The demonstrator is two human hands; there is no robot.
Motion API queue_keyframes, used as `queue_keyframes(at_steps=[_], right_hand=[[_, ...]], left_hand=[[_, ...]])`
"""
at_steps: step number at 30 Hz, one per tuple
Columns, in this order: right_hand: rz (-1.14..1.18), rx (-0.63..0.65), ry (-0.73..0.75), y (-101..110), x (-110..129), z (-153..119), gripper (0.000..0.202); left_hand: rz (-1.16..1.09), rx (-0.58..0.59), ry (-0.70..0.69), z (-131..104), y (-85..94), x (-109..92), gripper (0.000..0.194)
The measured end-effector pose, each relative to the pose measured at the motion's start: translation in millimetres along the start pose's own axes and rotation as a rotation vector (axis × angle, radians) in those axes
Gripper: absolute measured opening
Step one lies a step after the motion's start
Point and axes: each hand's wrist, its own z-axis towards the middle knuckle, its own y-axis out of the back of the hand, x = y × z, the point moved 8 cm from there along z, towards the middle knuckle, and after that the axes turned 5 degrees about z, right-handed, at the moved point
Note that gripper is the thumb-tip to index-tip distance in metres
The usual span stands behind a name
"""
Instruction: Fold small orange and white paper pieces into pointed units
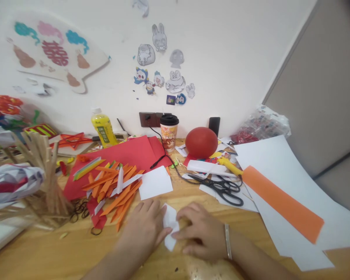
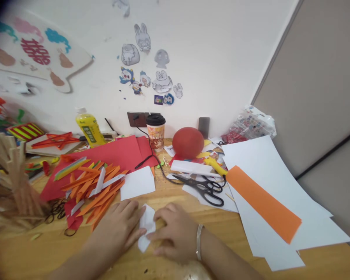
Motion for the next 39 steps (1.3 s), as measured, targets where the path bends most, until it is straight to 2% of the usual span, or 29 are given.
queue_keyframes(at_steps=[2,4,6,9,10,12,15,17,20,25,29,33,36,39], right_hand=[[-0.008,0.036,0.096,-8,15,2,0.032],[0.011,-0.036,0.112,-2,18,4,0.027],[0.017,-0.125,0.071,10,11,5,0.028],[-0.086,-0.099,0.051,15,0,4,0.026],[-0.149,-0.084,0.040,15,-4,3,0.024],[-0.280,-0.091,-0.005,16,-13,1,0.018],[-0.395,-0.151,-0.070,20,-22,-1,0.011],[-0.405,-0.180,-0.053,20,-24,-1,0.009],[-0.384,-0.199,0.031,20,-22,0,0.009],[-0.339,-0.221,0.068,21,-24,1,0.015],[-0.292,-0.283,0.062,24,-24,0,0.018],[-0.205,-0.308,-0.090,25,-30,1,0.011],[-0.143,-0.325,-0.233,26,-37,0,0.006],[-0.092,-0.339,-0.332,25,-44,-1,0.010]], left_hand=[[-0.027,-0.039,-0.057,1,-2.8,-4,0.044],[-0.065,-0.085,-0.139,0,-8.5,-7,0.051],[-0.117,-0.117,-0.184,0,-13.5,-6,0.066],[-0.128,-0.187,-0.111,1,-11.8,7,0.087],[-0.115,-0.214,-0.073,1,-8.8,13,0.086],[-0.107,-0.263,-0.050,0,-1.4,19,0.071],[-0.179,-0.297,-0.206,-2,6.0,10,0.040],[-0.247,-0.291,-0.245,-2,5.7,6,0.029],[-0.347,-0.279,-0.165,1,1.2,9,0.027],[-0.367,-0.313,-0.270,0,1.5,0,0.030],[-0.322,-0.346,-0.280,1,1.6,-4,0.027],[-0.407,-0.332,-0.181,7,1.4,-2,0.029],[-0.524,-0.259,-0.079,12,-1.3,4,0.024],[-0.574,-0.184,-0.030,15,-3.7,6,0.019]])
